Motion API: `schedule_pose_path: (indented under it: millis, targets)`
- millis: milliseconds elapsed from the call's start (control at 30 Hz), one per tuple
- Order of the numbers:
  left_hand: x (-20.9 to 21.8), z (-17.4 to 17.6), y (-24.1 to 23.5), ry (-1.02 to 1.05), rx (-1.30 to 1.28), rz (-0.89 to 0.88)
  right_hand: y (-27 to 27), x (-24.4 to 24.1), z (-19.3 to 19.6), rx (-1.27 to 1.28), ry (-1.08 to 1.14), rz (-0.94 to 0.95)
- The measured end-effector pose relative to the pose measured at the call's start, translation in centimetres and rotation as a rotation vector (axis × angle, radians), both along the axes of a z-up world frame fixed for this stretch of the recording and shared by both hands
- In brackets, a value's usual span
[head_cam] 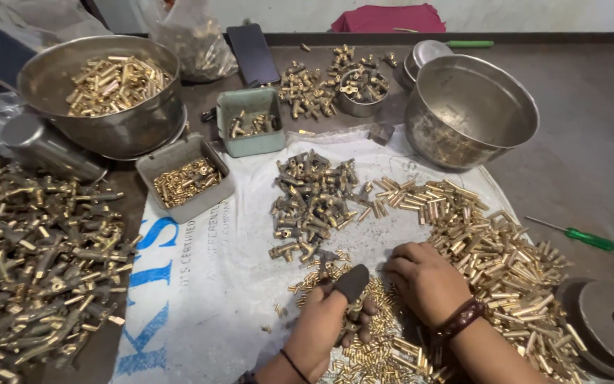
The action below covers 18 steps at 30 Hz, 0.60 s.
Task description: Assembling and sorting small brass metal components at a workbench.
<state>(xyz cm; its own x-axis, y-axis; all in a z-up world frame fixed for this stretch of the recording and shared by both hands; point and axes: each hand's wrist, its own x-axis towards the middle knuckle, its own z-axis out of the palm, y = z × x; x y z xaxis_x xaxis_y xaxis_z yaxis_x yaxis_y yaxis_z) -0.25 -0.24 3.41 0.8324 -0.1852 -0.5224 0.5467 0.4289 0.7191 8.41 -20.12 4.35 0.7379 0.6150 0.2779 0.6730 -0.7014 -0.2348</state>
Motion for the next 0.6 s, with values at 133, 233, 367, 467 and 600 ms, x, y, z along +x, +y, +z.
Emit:
schedule_pose_path:
  millis: [133, 233, 367, 467, 600]
  targets:
    - [0.0, -0.2, -0.2, 0.046, -0.021, 0.013, 0.4, -1.2, -0.3, 0.055, 0.035, -0.149]
    - [0.1, 0.2, -0.1, 0.03, -0.007, -0.004, 0.8, -3.2, 1.3, 0.246, 0.407, -0.434]
    - [0.3, -0.8, -0.7, 0.074, -0.044, 0.008, 1.1, -7.3, 2.5, 0.392, 0.295, -0.14]
    - [0.0, -2.8, -1.2, 0.091, -0.042, 0.035, 1.9, -8.9, 2.7, 0.359, 0.216, -0.128]
    - [-0.2, -2.4, -1.5, 0.039, 0.037, 0.02, 2.8, -9.5, 3.8, 0.293, 0.185, -0.183]
